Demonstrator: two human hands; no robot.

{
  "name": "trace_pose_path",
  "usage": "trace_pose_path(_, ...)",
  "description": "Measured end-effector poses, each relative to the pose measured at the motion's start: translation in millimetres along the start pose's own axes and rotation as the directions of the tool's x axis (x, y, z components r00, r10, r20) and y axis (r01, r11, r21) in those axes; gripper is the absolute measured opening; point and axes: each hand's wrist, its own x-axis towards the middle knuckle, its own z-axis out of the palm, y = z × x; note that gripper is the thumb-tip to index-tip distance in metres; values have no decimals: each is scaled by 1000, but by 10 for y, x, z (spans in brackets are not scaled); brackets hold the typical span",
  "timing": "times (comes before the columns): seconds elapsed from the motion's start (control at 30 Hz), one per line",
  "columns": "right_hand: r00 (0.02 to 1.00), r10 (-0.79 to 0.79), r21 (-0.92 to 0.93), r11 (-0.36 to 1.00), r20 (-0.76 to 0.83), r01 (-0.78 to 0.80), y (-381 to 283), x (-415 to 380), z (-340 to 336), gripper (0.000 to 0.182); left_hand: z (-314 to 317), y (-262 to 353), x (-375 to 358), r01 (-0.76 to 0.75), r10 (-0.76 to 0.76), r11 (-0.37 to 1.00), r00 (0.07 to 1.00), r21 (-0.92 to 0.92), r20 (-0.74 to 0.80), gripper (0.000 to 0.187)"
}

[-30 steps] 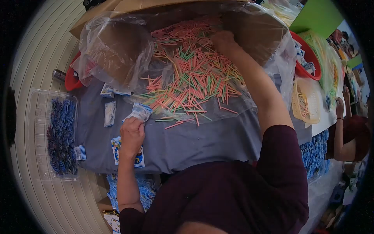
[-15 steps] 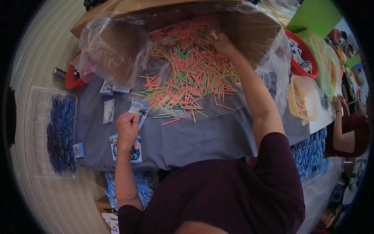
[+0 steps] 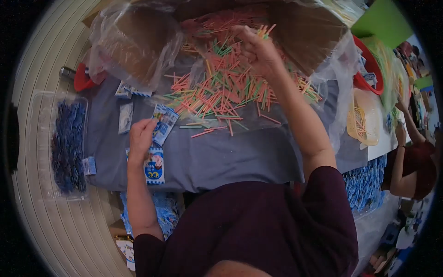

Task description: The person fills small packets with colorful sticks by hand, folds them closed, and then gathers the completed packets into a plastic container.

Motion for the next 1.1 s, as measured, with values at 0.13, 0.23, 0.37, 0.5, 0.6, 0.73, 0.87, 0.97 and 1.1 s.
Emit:
trace_pose_path(0.13, 994, 14, -39, 999, 110, -9, 273, -35, 59, 37, 83, 29, -138, -194, 215, 959, 973, 207, -81, 19)
trace_pose_path(0.23, 996, -8, -275, 961, 84, 31, 394, -137, 131, 39, 275, 102, -222, -304, 386, 842, 917, 445, -103, 15)
trace_pose_path(0.37, 989, -13, -321, 945, 148, 61, 543, -232, 265, 44, 207, 88, -195, -249, 317, 907, 934, 340, -164, 10)
trace_pose_path(0.5, 976, 13, -193, 981, 219, 31, 556, -301, 433, 51, 113, 67, -162, -255, 297, 945, 932, 205, -209, 7)
trace_pose_path(0.6, 979, 10, -67, 998, 205, 4, 488, -372, 694, 57, 178, 263, -219, -318, 304, 948, 909, 0, -286, 8)
trace_pose_path(0.73, 923, -113, 21, 993, 368, 114, 387, -442, 1061, 62, 429, 482, -183, -445, 393, 892, 853, -83, -344, 12)
trace_pose_path(0.87, 914, -106, -144, 974, 392, 175, 385, -503, 985, 63, 570, 492, -273, -516, 729, 621, 656, 590, -195, 8)
trace_pose_path(0.97, 954, 24, -116, 993, 299, 11, 377, -601, 760, 59, 535, 177, -324, -452, 695, 585, 707, 673, -131, 3)
trace_pose_path(1.1, 966, 56, -155, 988, 251, -17, 535, -620, 626, 56, 555, 31, -326, -383, 626, 620, 768, 684, -137, 3)
